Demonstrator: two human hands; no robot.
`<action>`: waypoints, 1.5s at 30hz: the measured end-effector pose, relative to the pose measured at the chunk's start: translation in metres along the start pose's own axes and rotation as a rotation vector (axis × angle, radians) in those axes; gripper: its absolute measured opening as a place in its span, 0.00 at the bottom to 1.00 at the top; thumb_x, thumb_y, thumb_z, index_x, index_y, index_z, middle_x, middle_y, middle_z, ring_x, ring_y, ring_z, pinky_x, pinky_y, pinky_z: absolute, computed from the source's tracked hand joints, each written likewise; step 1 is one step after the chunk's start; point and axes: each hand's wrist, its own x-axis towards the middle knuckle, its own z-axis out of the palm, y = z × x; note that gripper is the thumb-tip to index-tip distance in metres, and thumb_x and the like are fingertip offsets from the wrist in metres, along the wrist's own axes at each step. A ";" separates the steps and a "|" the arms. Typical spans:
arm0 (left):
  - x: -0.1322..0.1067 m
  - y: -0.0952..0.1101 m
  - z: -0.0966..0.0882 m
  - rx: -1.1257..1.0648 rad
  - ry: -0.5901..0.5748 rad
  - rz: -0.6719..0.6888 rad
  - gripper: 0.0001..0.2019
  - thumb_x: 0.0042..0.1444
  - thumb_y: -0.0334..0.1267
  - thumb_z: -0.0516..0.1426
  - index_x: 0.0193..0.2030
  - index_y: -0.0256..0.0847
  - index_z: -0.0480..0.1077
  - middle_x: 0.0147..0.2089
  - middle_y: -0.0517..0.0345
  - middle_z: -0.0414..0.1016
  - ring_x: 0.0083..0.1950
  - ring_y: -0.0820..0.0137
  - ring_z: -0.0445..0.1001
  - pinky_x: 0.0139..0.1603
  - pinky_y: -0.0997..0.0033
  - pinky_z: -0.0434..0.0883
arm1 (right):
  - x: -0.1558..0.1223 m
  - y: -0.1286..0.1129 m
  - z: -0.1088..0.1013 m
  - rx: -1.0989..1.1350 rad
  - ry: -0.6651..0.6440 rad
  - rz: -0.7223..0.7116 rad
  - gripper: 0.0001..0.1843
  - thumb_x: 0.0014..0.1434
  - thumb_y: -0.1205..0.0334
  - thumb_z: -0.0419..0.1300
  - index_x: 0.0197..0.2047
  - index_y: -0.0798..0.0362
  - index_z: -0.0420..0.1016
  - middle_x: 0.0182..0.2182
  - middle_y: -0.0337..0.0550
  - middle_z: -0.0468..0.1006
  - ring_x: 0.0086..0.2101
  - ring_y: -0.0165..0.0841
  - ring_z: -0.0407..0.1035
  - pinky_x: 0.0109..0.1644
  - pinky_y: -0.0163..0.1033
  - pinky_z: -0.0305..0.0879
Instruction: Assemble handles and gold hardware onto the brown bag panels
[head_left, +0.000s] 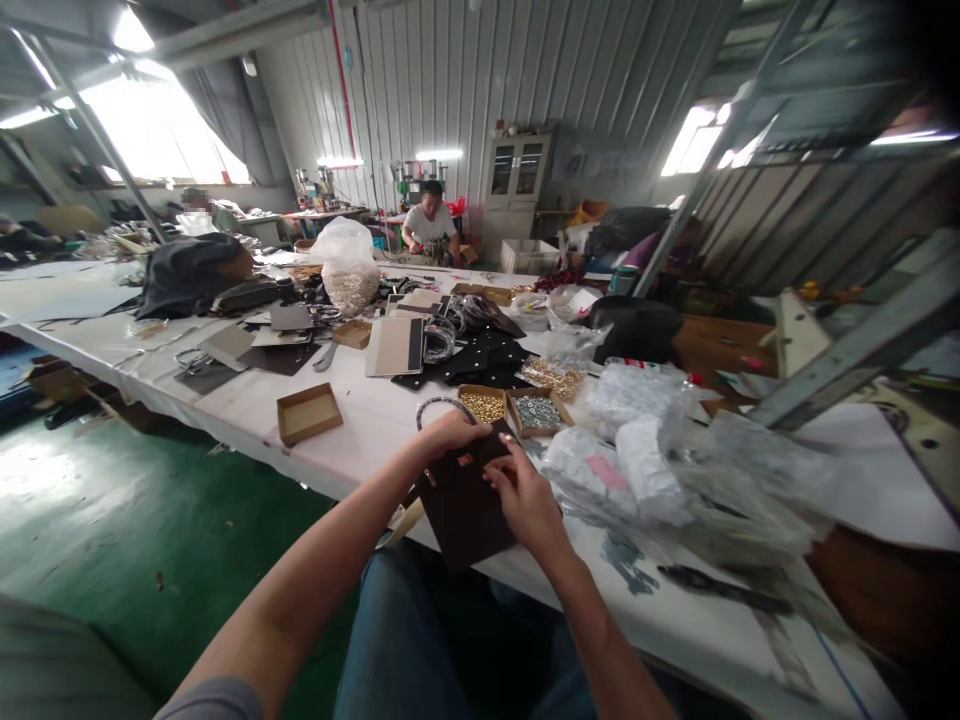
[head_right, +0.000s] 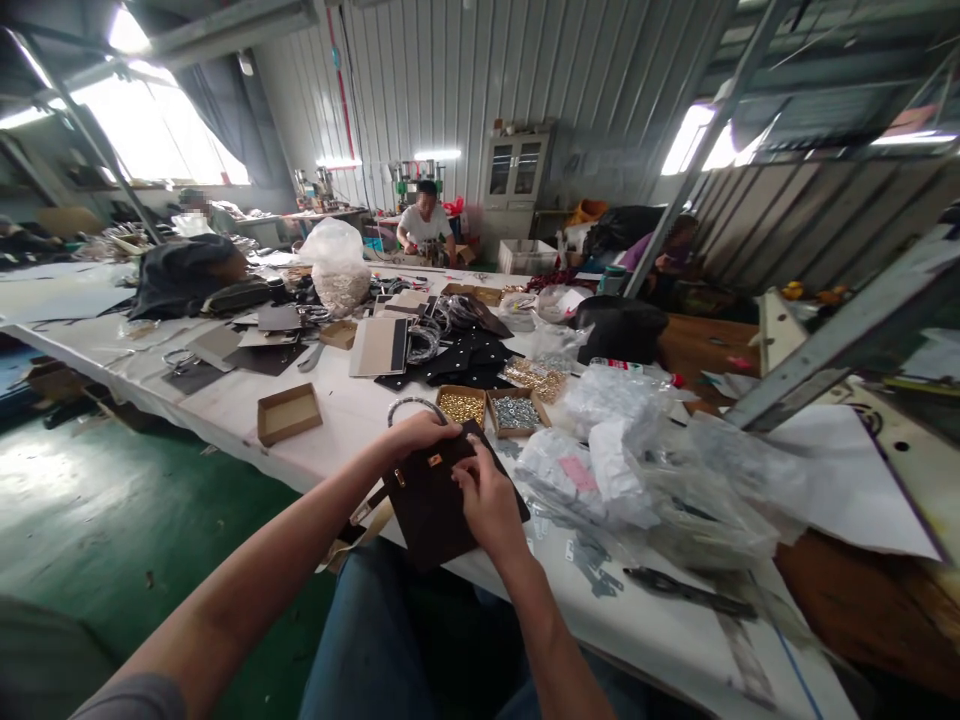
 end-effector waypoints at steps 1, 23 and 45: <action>-0.002 -0.001 0.000 0.024 -0.029 0.003 0.17 0.56 0.54 0.74 0.29 0.43 0.82 0.28 0.56 0.82 0.33 0.62 0.79 0.40 0.66 0.74 | 0.001 -0.002 -0.003 0.044 0.045 0.012 0.35 0.77 0.50 0.60 0.82 0.51 0.63 0.49 0.50 0.90 0.47 0.45 0.86 0.56 0.52 0.83; -0.007 -0.019 0.016 0.187 -0.244 -0.059 0.09 0.55 0.41 0.74 0.39 0.39 0.86 0.44 0.54 0.89 0.46 0.60 0.85 0.44 0.69 0.77 | 0.031 0.014 -0.046 -0.218 -0.057 -0.208 0.09 0.71 0.55 0.67 0.47 0.47 0.89 0.54 0.51 0.89 0.53 0.48 0.83 0.59 0.53 0.81; -0.013 -0.003 0.034 0.186 -0.195 -0.062 0.10 0.55 0.39 0.75 0.32 0.40 0.80 0.33 0.59 0.82 0.35 0.67 0.79 0.33 0.71 0.69 | 0.016 0.021 -0.052 -0.357 -0.019 -0.228 0.11 0.73 0.57 0.66 0.51 0.50 0.90 0.47 0.50 0.91 0.48 0.48 0.86 0.56 0.52 0.79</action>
